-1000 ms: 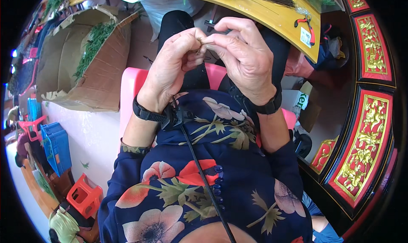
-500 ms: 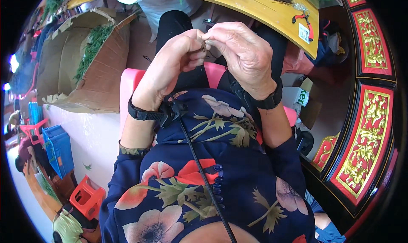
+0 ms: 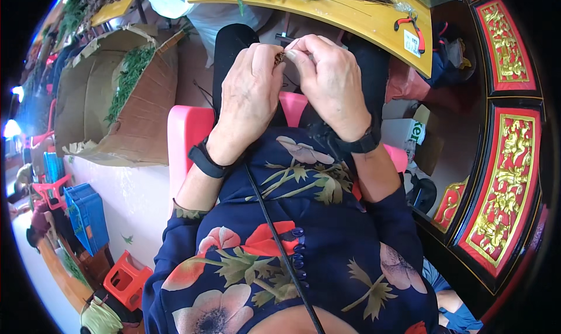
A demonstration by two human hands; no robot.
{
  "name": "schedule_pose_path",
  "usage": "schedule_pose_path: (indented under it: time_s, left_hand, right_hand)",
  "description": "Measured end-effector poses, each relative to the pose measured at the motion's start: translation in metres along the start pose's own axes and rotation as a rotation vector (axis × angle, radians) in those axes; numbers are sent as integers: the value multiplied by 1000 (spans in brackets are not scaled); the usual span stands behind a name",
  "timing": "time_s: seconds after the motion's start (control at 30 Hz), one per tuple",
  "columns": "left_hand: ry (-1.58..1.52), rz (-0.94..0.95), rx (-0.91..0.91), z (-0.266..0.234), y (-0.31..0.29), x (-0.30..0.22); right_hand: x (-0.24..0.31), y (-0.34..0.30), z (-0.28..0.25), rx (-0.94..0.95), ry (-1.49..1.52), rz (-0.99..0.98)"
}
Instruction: Trimming and assembling small artificial evergreen branches into larger pieces.
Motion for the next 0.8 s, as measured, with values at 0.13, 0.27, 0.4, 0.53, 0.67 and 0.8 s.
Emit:
schedule_pose_path:
  time_s: [0.13,0.27,0.4,0.53,0.67,0.8]
  left_hand:
    - [-423,-388,31,-2,-3,17]
    - [-1102,-727,118,2,-8,29]
    - [-1345,-828,155,2,-10,29]
    - [-1524,-891,202,6,-11,30]
    - [-1577,-935,225,6,-12,29]
    - [-1384,-842,169,7,-11,33]
  right_hand:
    - [-9,7,-12,-27,106,-61]
    - [-2,13,-23,-53,113,-261]
    - [-3,18,-21,-6,127,-435]
    - [1,25,-25,49,119,-547]
    - [1,30,-23,33,108,-613]
    - [5,26,-18,14,-82,-552]
Point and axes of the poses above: each hand's wrist, its own y-axis towards the middle knuckle, its own z-axis out of the palm, x = y × z, the point moved 5 cm from there along y, towards the middle knuckle, and after that the axes turned 13 degrees about -y, right-handed, at the moved point
